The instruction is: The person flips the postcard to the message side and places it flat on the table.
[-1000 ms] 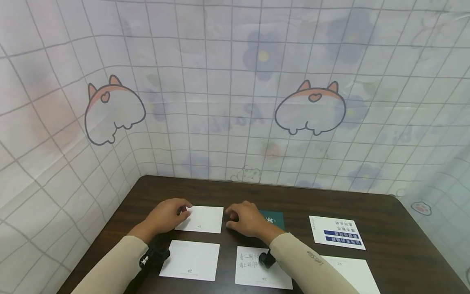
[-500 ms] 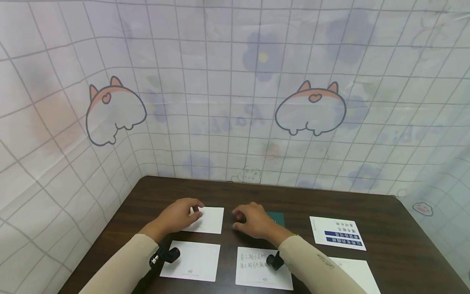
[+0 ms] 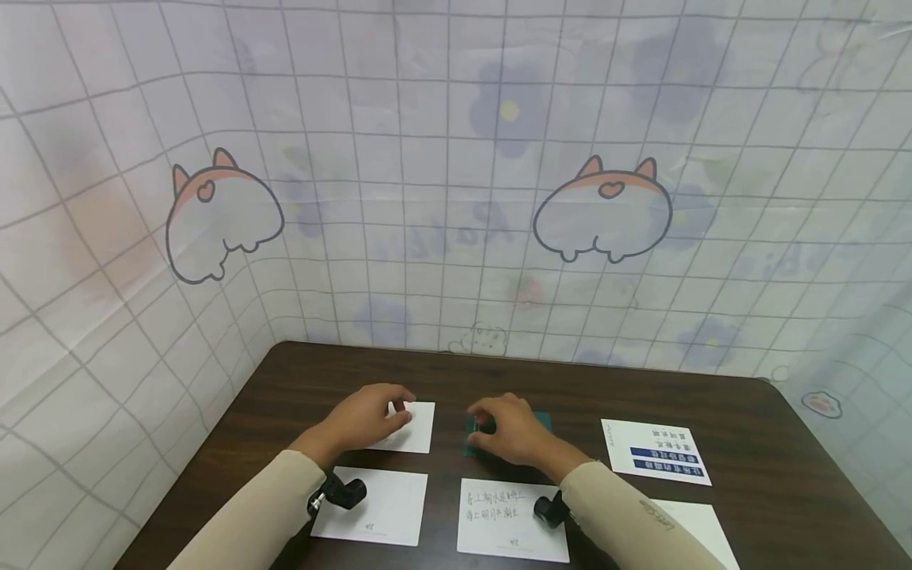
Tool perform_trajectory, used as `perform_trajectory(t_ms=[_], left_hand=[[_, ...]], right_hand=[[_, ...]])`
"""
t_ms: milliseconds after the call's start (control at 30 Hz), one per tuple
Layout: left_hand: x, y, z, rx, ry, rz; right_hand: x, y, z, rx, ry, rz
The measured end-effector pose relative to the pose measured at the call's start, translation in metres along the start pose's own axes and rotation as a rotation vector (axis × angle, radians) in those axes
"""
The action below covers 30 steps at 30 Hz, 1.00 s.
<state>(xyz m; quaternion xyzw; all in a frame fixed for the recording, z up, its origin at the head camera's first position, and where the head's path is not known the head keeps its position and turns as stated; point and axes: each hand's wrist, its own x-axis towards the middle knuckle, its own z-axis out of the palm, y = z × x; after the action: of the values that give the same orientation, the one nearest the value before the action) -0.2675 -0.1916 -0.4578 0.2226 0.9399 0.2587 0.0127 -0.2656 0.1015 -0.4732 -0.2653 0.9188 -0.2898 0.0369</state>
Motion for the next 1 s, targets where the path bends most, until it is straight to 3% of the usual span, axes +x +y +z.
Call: perform_trajectory(t_ms=[533,733,1000], left_hand=[[0.011,0.017,0.014,-0.033,-0.042,0.036],[0.013,0.022,0.017,-0.044,-0.045,0.02],[0.016,0.026,0.026,0.01,-0.043,0.057]], right_hand=[[-0.011,0.011,-0.012,0.02,0.027,0.021],[-0.014,0.015,-0.017,0.02,0.033,0.031],[-0.019,0.024,-0.02,0.0,0.035,0.053]])
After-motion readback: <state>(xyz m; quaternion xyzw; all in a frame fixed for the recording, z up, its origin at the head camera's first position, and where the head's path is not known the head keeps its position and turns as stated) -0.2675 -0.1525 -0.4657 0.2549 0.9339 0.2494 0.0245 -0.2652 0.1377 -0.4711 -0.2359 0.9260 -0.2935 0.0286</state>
